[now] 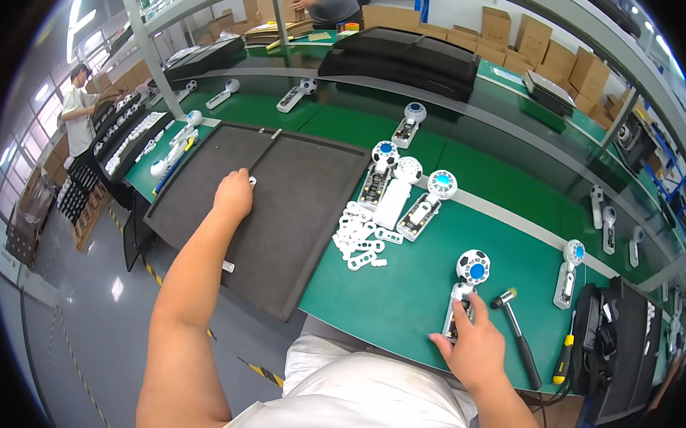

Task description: Assembling small plastic and metal components on a factory production line using a hammer.

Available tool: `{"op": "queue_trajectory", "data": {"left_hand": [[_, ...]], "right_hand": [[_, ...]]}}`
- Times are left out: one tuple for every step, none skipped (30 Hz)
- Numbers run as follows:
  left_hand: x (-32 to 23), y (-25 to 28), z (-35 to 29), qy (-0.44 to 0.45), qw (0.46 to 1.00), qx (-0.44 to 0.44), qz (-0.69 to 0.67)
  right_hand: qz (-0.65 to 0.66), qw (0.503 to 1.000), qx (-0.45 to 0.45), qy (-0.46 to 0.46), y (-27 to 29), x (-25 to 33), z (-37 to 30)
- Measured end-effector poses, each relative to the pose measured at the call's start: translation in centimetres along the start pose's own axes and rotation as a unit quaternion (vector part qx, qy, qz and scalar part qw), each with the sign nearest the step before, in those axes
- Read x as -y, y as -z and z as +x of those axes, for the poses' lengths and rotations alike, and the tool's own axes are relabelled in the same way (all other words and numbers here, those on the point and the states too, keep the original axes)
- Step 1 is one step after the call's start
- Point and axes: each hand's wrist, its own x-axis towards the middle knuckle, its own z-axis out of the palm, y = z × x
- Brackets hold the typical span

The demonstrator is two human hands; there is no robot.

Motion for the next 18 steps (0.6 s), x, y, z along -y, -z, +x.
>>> {"op": "queue_trajectory", "data": {"left_hand": [[-0.5,0.6,-0.7,-0.013,0.999,-0.001,-0.045],[-1.2,1.7,-1.7,-0.025,0.996,-0.001,-0.090],[-2.2,2.6,-2.6,-0.040,0.990,0.002,-0.137],[-4.2,4.0,-4.0,-0.043,0.964,0.041,-0.260],[-7.2,5.5,-6.1,-0.044,0.921,0.086,-0.377],[-10.6,6.7,-8.7,-0.060,0.833,0.159,-0.526],[-13.9,7.6,-12.0,-0.065,0.717,0.227,-0.656],[-16.8,8.0,-15.3,-0.077,0.651,0.283,-0.701],[-19.4,8.1,-18.2,-0.085,0.576,0.335,-0.741],[-21.9,8.0,-20.1,-0.089,0.513,0.399,-0.755],[-24.0,7.8,-21.6,-0.091,0.446,0.459,-0.763],[-25.6,7.7,-22.6,-0.086,0.437,0.470,-0.762],[-27.1,7.4,-23.3,-0.077,0.399,0.485,-0.774],[-28.4,7.2,-23.7,-0.067,0.361,0.499,-0.785],[-29.1,7.2,-23.9,-0.057,0.325,0.510,-0.794],[-29.3,7.4,-23.6,-0.052,0.320,0.515,-0.794],[-29.3,7.8,-23.0,-0.141,0.467,0.447,-0.750],[-29.1,8.4,-22.5,-0.226,0.597,0.364,-0.678]], "right_hand": [[0.018,1.000,0.002,-0.004,0.2,-0.2,-0.1],[0.019,1.000,0.004,-0.010,0.4,-0.6,-0.2],[0.045,0.998,-0.042,0.014,0.8,-1.1,-0.4],[0.070,0.993,-0.087,0.035,1.1,-1.6,-0.6],[0.094,0.986,-0.129,0.053,1.3,-2.1,-1.1],[0.091,0.988,-0.121,0.036,1.4,-2.6,-0.7],[0.158,0.967,-0.165,0.112,1.3,-2.9,0.0],[0.225,0.934,-0.208,0.185,1.4,-3.0,0.5],[0.224,0.939,-0.196,0.171,1.6,-2.3,0.9],[0.262,0.919,-0.219,0.198,1.8,-1.2,1.7],[0.298,0.896,-0.242,0.225,1.8,-1.0,1.9],[0.297,0.901,-0.234,0.213,1.8,-1.6,1.8],[0.280,0.905,-0.233,0.219,1.6,-2.2,1.7],[0.264,0.908,-0.232,0.226,1.4,-2.8,1.5],[0.250,0.910,-0.232,0.236,1.2,-3.2,1.2],[0.250,0.913,-0.226,0.230,1.3,-3.8,0.8],[0.224,0.928,-0.221,0.201,1.8,-4.7,0.3],[0.199,0.941,-0.214,0.172,2.3,-5.5,-0.4]]}}
